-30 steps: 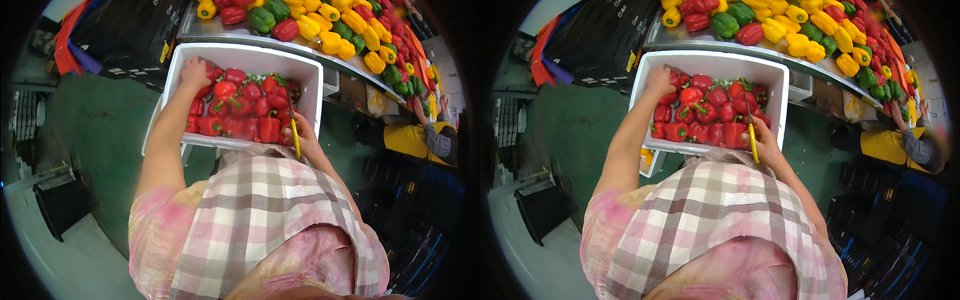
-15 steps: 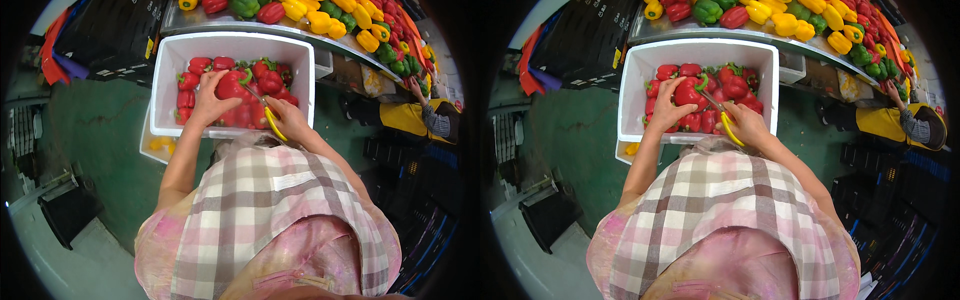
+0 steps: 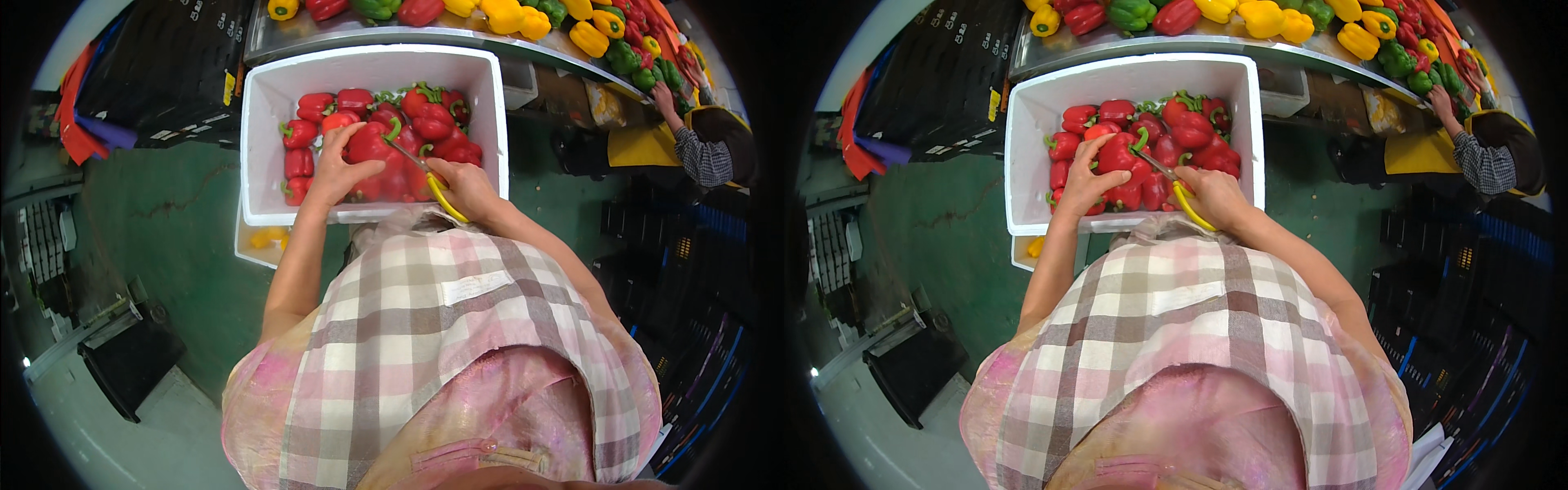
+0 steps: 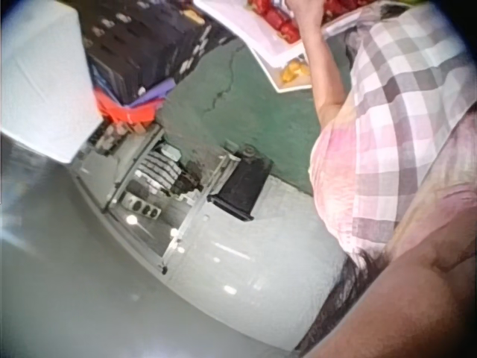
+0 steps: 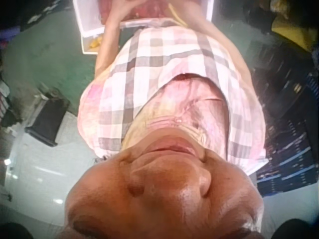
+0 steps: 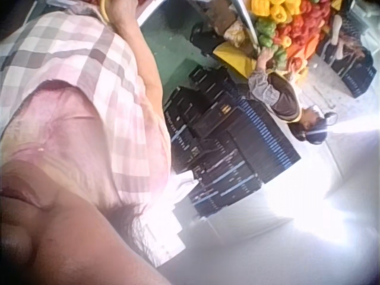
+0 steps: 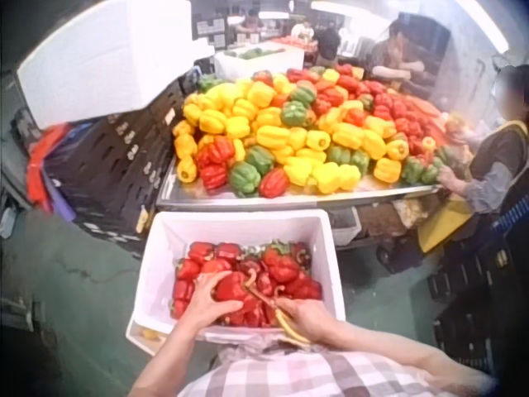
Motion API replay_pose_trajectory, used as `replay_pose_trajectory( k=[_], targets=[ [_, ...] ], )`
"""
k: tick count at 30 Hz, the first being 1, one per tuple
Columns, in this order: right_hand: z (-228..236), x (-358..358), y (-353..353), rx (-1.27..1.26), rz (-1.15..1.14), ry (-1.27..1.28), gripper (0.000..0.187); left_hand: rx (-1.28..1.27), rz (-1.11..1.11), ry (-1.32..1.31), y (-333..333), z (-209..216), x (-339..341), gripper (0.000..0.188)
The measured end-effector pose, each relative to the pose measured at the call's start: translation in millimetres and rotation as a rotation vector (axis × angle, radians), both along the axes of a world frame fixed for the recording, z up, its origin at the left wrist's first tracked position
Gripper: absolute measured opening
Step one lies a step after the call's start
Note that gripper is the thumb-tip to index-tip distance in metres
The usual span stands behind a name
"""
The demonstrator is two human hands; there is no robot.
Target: The person trims the stems of red peppers using scissors and moves the peppers from a white bin onto a table.
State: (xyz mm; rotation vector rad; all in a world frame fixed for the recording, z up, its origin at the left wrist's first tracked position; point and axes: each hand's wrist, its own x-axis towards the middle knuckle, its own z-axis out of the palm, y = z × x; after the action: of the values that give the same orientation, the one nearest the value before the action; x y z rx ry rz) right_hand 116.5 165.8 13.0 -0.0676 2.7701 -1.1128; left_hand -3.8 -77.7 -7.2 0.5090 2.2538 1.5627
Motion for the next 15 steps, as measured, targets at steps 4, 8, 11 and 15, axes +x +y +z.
replay_pose_trajectory(
  k=[4,8,11,15],
  targets=[
    [-1.9,1.4,1.3,-0.032,0.015,0.017,0.031,0.219,0.048,-0.267,-7.5,-8.6,-3.9,0.074],
    [11.6,-5.6,4.8,-0.122,0.015,-0.018,0.035,0.453,0.061,-0.513,-14.3,-3.7,-7.4,0.074],
    [10.3,-14.3,11.0,-0.098,-0.106,-0.153,0.040,0.477,0.016,-0.449,-17.0,-0.1,-11.0,0.073],
    [10.9,-24.1,30.8,-0.261,-0.277,-0.524,0.039,0.636,0.046,-0.534,-21.4,-3.3,-13.3,0.072]
  ],
)
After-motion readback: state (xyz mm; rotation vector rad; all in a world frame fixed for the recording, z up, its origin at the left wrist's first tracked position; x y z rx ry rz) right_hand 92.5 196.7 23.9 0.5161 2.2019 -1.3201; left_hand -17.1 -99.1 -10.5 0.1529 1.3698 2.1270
